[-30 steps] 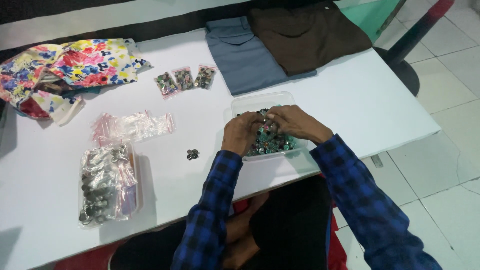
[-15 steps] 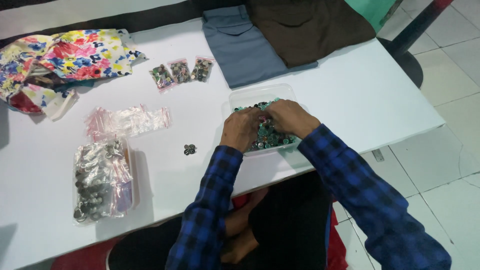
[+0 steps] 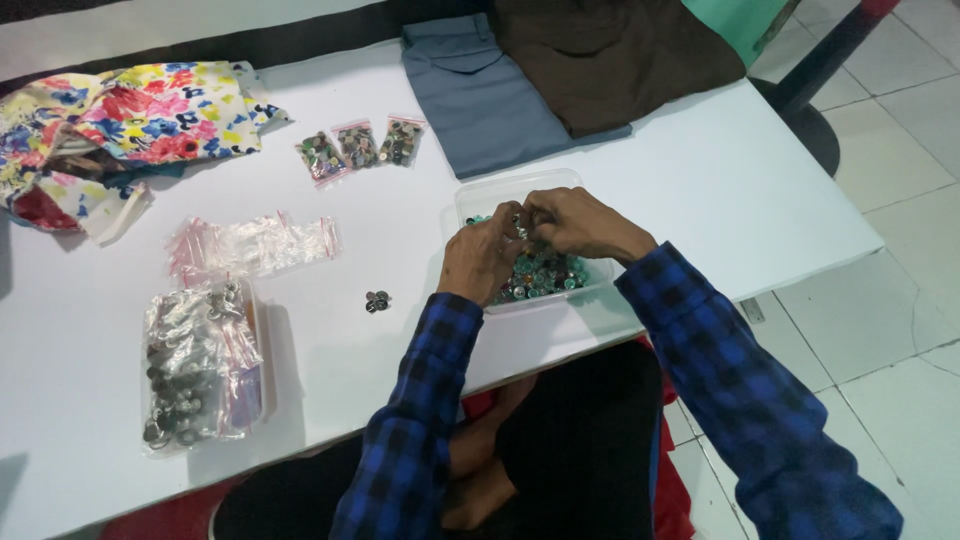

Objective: Packaging small decorative buttons into plastic bags

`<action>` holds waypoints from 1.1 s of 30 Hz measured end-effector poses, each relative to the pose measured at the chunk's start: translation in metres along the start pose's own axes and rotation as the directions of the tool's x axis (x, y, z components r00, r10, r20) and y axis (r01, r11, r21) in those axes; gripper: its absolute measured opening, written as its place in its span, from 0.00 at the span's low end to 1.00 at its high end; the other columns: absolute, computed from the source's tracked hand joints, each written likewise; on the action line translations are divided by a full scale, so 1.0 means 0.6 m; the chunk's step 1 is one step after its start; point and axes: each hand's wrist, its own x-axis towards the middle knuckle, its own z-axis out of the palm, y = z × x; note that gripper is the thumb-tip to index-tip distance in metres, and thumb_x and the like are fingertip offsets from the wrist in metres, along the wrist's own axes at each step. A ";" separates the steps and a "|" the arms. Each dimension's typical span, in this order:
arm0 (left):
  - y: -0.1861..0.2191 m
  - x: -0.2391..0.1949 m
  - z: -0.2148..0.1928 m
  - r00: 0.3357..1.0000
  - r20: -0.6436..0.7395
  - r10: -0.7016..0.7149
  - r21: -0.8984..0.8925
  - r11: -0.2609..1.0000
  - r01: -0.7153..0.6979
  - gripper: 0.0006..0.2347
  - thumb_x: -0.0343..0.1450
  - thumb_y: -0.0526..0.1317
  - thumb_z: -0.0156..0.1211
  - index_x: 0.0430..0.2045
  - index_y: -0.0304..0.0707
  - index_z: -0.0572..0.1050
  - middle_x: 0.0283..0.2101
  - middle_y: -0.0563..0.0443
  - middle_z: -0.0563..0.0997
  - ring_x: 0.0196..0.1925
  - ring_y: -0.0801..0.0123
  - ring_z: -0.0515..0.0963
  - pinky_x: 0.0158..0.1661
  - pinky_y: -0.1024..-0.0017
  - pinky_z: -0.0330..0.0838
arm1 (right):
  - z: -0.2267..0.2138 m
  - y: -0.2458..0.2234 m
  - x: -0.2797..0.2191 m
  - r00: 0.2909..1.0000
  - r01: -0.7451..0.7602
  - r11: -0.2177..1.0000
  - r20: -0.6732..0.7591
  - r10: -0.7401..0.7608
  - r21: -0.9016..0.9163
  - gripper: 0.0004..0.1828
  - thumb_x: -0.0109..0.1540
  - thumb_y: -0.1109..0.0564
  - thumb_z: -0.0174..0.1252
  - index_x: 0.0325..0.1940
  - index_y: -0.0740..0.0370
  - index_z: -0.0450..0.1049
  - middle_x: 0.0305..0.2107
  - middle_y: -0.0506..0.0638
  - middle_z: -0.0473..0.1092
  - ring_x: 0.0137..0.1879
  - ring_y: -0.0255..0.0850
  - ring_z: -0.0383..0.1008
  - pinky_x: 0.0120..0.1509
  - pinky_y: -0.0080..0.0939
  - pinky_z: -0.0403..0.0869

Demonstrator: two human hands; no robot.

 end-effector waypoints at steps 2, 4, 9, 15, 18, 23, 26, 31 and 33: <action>-0.004 0.002 0.006 1.000 0.019 -0.003 0.050 0.999 0.002 0.15 0.74 0.42 0.57 0.53 0.52 0.63 0.39 0.58 0.82 0.44 0.56 0.84 0.50 0.53 0.78 | 0.001 -0.014 -0.012 1.000 -0.009 1.000 0.005 0.009 0.024 0.13 0.60 0.60 0.55 0.50 0.61 0.74 0.35 0.62 0.79 0.49 0.64 0.79 0.55 0.65 0.73; -0.021 0.007 0.024 0.999 0.036 -0.009 0.099 0.995 0.006 0.14 0.74 0.42 0.56 0.52 0.52 0.64 0.37 0.58 0.82 0.43 0.56 0.84 0.50 0.53 0.78 | -0.002 -0.027 -0.019 1.000 -0.017 0.999 0.013 0.017 0.047 0.14 0.60 0.60 0.56 0.50 0.60 0.71 0.36 0.61 0.79 0.49 0.62 0.80 0.56 0.64 0.73; -0.043 0.018 0.058 0.988 -0.128 0.090 -0.010 0.996 -0.092 0.06 0.73 0.42 0.59 0.42 0.53 0.76 0.37 0.56 0.83 0.42 0.51 0.83 0.46 0.53 0.78 | -0.005 0.011 -0.002 0.993 -0.112 0.967 0.018 0.119 -0.231 0.15 0.64 0.66 0.47 0.51 0.65 0.74 0.29 0.61 0.80 0.31 0.51 0.83 0.43 0.47 0.80; -0.063 0.021 0.079 0.912 -0.283 0.296 0.172 0.952 -0.255 0.05 0.73 0.46 0.59 0.37 0.56 0.80 0.38 0.61 0.82 0.46 0.63 0.83 0.55 0.61 0.70 | 0.034 0.040 0.038 0.961 -0.235 0.859 0.024 0.276 -0.455 0.15 0.56 0.65 0.55 0.45 0.74 0.78 0.30 0.69 0.77 0.36 0.61 0.82 0.34 0.54 0.79; -0.033 0.010 0.052 0.938 -0.279 0.207 0.094 0.978 -0.188 0.06 0.74 0.45 0.59 0.41 0.53 0.80 0.40 0.54 0.84 0.46 0.60 0.83 0.60 0.58 0.62 | 0.007 -0.023 -0.001 0.962 -0.189 0.963 0.162 0.221 -0.192 0.20 0.62 0.63 0.48 0.56 0.70 0.76 0.44 0.75 0.75 0.40 0.65 0.81 0.38 0.56 0.81; -0.067 0.019 0.085 0.946 -0.271 0.178 0.058 0.984 -0.168 0.07 0.74 0.44 0.57 0.43 0.57 0.79 0.41 0.56 0.82 0.49 0.64 0.82 0.62 0.61 0.59 | -0.025 -0.022 -0.012 0.977 -0.208 0.977 0.045 0.206 0.055 0.19 0.66 0.61 0.43 0.56 0.70 0.74 0.32 0.67 0.76 0.24 0.46 0.79 0.27 0.39 0.77; -0.066 0.016 0.081 0.945 -0.279 0.169 0.043 0.986 -0.163 0.07 0.75 0.44 0.56 0.44 0.59 0.78 0.40 0.57 0.82 0.49 0.66 0.82 0.62 0.62 0.59 | -0.001 0.019 0.015 0.953 -0.280 0.936 0.056 0.298 -0.214 0.20 0.63 0.59 0.46 0.54 0.65 0.77 0.19 0.59 0.77 0.20 0.46 0.79 0.25 0.42 0.76; -0.061 0.017 0.075 0.953 -0.259 0.159 0.024 0.987 -0.158 0.07 0.74 0.42 0.58 0.44 0.61 0.76 0.36 0.59 0.81 0.45 0.66 0.82 0.61 0.64 0.59 | 0.049 0.080 0.052 0.942 -0.197 0.897 0.178 0.285 -0.395 0.19 0.60 0.64 0.52 0.54 0.73 0.76 0.26 0.70 0.77 0.29 0.61 0.80 0.26 0.53 0.77; -0.070 0.017 0.081 0.950 -0.263 0.169 0.034 0.986 -0.166 0.06 0.74 0.44 0.58 0.44 0.59 0.76 0.35 0.59 0.81 0.44 0.67 0.83 0.62 0.64 0.60 | 0.035 0.050 0.055 0.964 -0.186 0.966 0.155 0.214 -0.179 0.19 0.64 0.63 0.45 0.54 0.71 0.76 0.23 0.63 0.78 0.30 0.56 0.82 0.35 0.50 0.81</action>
